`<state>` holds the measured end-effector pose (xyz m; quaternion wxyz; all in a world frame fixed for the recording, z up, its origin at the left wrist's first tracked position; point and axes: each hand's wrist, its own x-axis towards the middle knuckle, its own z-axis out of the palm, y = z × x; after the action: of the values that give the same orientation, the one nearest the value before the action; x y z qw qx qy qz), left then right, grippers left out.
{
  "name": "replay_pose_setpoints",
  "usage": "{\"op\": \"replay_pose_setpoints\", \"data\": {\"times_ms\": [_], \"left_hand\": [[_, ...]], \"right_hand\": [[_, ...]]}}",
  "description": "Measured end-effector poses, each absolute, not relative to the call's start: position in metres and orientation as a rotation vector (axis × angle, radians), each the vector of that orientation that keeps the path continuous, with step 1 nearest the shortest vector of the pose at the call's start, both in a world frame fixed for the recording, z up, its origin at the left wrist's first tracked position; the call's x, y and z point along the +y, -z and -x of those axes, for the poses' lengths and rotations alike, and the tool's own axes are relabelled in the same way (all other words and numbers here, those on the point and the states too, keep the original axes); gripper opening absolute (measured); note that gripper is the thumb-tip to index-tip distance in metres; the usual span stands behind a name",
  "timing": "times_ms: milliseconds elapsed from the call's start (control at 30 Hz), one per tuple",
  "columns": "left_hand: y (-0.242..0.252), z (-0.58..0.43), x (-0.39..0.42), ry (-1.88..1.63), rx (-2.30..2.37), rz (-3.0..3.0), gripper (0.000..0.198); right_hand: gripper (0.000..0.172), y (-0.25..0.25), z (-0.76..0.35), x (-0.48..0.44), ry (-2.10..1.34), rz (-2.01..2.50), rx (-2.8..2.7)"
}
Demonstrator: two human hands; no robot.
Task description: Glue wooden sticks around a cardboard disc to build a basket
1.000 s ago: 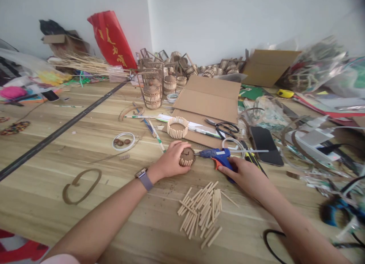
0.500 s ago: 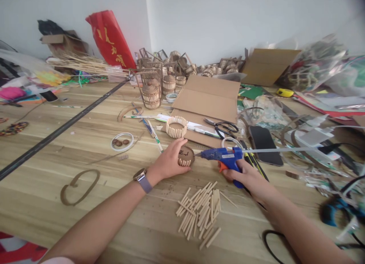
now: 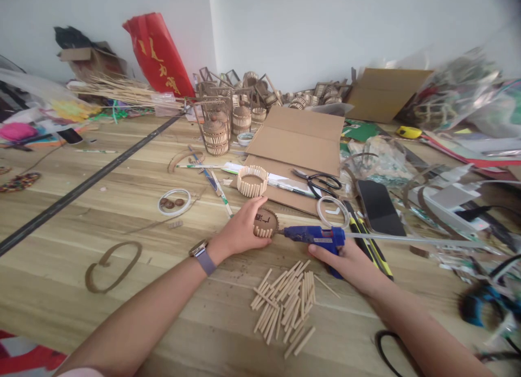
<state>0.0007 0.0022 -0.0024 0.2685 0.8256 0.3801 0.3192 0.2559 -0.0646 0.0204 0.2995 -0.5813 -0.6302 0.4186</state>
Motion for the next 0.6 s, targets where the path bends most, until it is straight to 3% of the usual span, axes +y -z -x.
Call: {"op": "replay_pose_setpoints", "data": {"times_ms": [233, 600], "left_hand": [[0.0013, -0.0006, 0.0019, -0.837, 1.042, -2.244, 0.09], [0.0006, -0.0006, 0.0011, -0.818, 1.054, -2.276, 0.085]], "right_hand": [[0.051, -0.0193, -0.2541, -0.0635, -0.957, 1.499, -1.925], [0.035, -0.0286, -0.2455, -0.0667, -0.769, 1.507, -2.05]]}}
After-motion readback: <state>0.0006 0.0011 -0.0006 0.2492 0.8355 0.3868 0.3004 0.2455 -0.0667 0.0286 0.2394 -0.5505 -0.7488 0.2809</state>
